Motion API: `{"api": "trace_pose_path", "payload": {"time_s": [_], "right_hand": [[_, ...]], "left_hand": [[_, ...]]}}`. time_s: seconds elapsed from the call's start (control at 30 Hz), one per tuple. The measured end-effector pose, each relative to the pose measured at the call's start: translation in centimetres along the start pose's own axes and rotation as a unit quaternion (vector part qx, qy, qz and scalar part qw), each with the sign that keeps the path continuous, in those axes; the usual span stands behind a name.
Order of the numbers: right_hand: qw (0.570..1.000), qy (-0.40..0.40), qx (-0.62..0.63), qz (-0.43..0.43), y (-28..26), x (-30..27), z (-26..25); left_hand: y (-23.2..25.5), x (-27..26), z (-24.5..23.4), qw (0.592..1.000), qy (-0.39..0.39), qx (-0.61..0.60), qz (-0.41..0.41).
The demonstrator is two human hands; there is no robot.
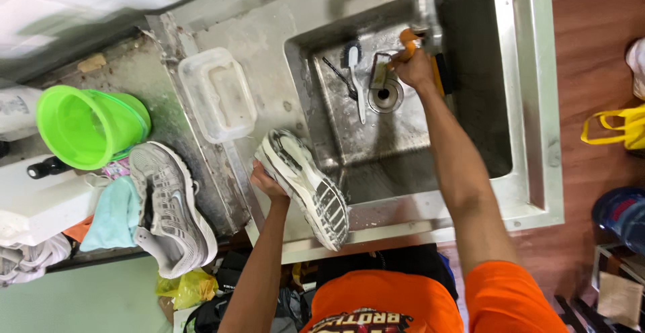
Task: The person cleans a pair of shoes by hand in a sink, using a cloth and a brush to scrub different parts of the shoes.
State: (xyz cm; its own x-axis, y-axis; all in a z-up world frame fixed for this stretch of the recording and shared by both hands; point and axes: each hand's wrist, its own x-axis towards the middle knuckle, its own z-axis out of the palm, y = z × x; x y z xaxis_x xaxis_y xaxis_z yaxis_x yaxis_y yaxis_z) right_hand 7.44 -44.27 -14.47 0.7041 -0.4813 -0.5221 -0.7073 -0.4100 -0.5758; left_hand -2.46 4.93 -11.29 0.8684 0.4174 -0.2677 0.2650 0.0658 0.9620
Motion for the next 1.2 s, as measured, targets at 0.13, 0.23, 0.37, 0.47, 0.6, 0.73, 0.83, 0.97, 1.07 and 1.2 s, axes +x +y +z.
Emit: {"api": "trace_pose_path", "payload": {"time_s": [0.13,0.23,0.37,0.47,0.6,0.73,0.83,0.97,1.07,1.2], "right_hand": [[0.993,0.092,-0.029,-0.069,-0.3,-0.1,-0.3],[0.997,0.001,0.023,-0.072,0.9,-1.0,0.8],[0.993,0.023,-0.009,-0.117,2.5,-4.0,2.0],[0.994,0.036,-0.021,-0.096,6.0,-7.5,2.8],[0.997,0.039,-0.049,-0.038,3.3,-16.5,2.2],[0.996,0.065,-0.005,-0.063,-5.4,-24.5,1.4],[0.996,0.071,-0.008,-0.056,-10.2,-27.3,1.6],[0.956,0.154,0.063,-0.242,-18.0,-31.4,2.5],[0.948,0.119,0.075,-0.286,-21.4,-34.4,3.7],[0.993,-0.037,-0.032,-0.112,-20.8,-36.8,5.1]], "left_hand": [[9.7,-3.8,5.7,1.0,0.004,-0.027,-0.008],[5.7,-2.5,3.7,0.989,0.059,-0.053,-0.126],[-0.2,0.9,0.3,0.932,-0.054,0.318,0.162],[1.5,-0.1,2.9,0.966,-0.02,0.247,0.068],[-0.9,0.1,4.5,0.999,0.024,0.045,0.014],[9.4,-2.1,5.4,0.998,-0.001,0.059,-0.018],[15.7,-4.0,5.5,0.99,-0.057,0.099,-0.082],[15.5,-3.4,4.1,0.965,-0.162,0.134,-0.159],[17.3,-3.8,2.9,0.939,-0.227,0.172,-0.192],[20.6,-4.7,2.3,0.928,-0.265,0.177,-0.193]]}}
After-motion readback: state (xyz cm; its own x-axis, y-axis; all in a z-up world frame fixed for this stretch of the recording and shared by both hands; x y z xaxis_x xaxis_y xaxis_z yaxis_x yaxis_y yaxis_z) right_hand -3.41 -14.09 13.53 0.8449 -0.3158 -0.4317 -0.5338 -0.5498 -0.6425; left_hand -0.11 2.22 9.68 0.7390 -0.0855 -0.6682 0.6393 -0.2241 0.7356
